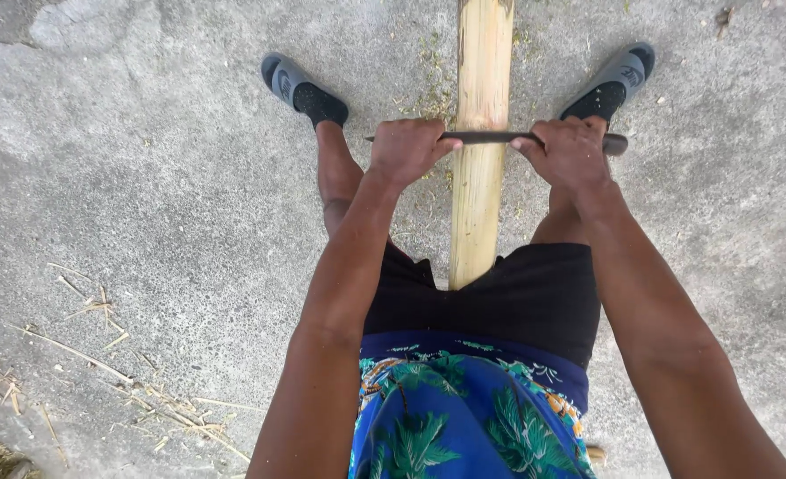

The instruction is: The person is using a large knife to scrape and strip the outer layer of a bamboo pole while sitting on it.

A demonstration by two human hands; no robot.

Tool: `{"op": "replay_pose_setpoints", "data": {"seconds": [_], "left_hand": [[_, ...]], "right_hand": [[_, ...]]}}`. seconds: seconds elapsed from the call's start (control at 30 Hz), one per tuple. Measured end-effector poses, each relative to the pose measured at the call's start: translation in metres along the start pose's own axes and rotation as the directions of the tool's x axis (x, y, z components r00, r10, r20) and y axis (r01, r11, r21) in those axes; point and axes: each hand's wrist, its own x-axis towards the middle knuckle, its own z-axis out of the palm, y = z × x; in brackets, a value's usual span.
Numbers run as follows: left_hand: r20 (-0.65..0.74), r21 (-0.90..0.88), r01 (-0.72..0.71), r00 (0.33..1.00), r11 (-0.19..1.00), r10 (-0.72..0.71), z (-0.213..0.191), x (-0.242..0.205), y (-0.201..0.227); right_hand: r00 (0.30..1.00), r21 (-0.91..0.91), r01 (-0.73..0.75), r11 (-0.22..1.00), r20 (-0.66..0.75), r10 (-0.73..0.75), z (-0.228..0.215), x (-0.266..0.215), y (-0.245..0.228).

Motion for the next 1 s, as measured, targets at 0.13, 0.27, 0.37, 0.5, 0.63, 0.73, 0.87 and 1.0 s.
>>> {"op": "replay_pose_setpoints", "data": {"seconds": [0.13,0.27,0.37,0.5,0.63,0.73,0.87,1.0], "left_hand": [[0.05,0.018,-0.007,0.999,1.0,0.006,0.004,-0.023,0.008],[0.209,0.006,0.068,0.976,0.998,-0.068,0.018,-0.059,0.021],[0.206,0.049,0.04,0.977,0.998,-0.049,0.033,-0.099,0.032],[0.046,-0.014,0.002,0.999,1.0,-0.001,0.052,-0.144,0.045],[-0.089,-0.052,-0.037,0.996,0.998,0.032,0.056,-0.149,0.044],[0.042,-0.019,-0.003,0.999,1.0,0.004,0.042,-0.112,0.031],[-0.051,0.003,-0.062,0.997,0.998,0.062,0.035,-0.051,0.004],[-0.103,0.058,-0.046,0.993,0.997,0.052,0.017,-0.014,-0.005]], "right_hand": [[0.989,0.016,-0.06,0.998,0.134,0.057,-0.019,-0.013,-0.022],[0.986,-0.034,-0.061,0.998,0.156,0.066,-0.001,-0.051,-0.031],[0.951,-0.102,-0.081,0.991,0.29,0.108,-0.004,-0.087,-0.049],[0.993,-0.018,-0.037,0.999,0.114,0.039,-0.001,-0.125,-0.064],[0.996,0.007,0.078,0.997,-0.045,-0.078,-0.001,-0.126,-0.063],[0.998,-0.015,0.045,0.999,-0.036,-0.046,-0.002,-0.096,-0.051],[0.991,-0.081,-0.05,0.995,0.119,0.059,-0.003,-0.044,-0.028],[0.999,-0.096,-0.031,0.995,0.013,0.033,-0.015,-0.01,-0.02]]}}
